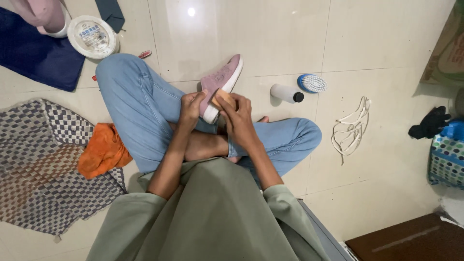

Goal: Cleaning a pink sneaker using a brush and cleaning solution

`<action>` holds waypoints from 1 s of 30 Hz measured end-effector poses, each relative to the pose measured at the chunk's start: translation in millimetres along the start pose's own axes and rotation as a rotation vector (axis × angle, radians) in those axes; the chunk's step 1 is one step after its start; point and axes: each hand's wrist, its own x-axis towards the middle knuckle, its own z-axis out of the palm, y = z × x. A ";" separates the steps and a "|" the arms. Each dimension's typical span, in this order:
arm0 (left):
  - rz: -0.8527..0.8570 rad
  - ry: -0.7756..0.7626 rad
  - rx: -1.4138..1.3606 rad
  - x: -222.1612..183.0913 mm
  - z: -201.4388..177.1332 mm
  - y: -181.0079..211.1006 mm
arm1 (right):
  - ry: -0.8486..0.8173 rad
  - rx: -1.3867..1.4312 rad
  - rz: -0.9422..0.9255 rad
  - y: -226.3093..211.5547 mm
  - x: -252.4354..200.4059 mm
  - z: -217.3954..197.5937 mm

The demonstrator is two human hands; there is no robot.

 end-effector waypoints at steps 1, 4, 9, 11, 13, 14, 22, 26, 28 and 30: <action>0.001 0.001 0.001 0.8 -1.2 -2.9 | 0.000 0.001 -0.001 11.8 6.2 0.6; -0.010 -0.010 0.031 -0.7 -5.4 -8.1 | 0.097 -0.045 -0.028 39.5 23.4 1.7; -0.011 0.023 0.000 -1.5 -3.9 -3.7 | 0.133 -0.069 0.002 55.8 41.4 7.3; -0.027 0.027 -0.019 -0.3 -1.4 -6.2 | 0.134 -0.045 0.018 46.4 35.0 7.6; -0.044 0.041 -0.038 0.4 -0.9 -5.4 | 0.128 -0.017 0.030 31.7 26.0 8.9; -0.032 0.041 -0.039 1.2 -0.8 -3.6 | 0.104 0.020 0.041 22.3 19.9 9.4; -0.044 0.034 -0.019 7.2 -1.9 -10.7 | 0.075 0.123 0.034 -9.8 -11.2 15.2; -0.052 0.028 -0.019 -2.4 3.1 1.7 | 0.064 0.075 0.013 5.6 1.2 9.3; -0.047 0.028 -0.008 -5.6 4.4 5.5 | 0.070 0.046 0.008 19.0 11.6 7.3; -0.013 0.017 0.014 -6.4 2.9 3.8 | 0.098 0.002 -0.010 34.3 23.1 7.0</action>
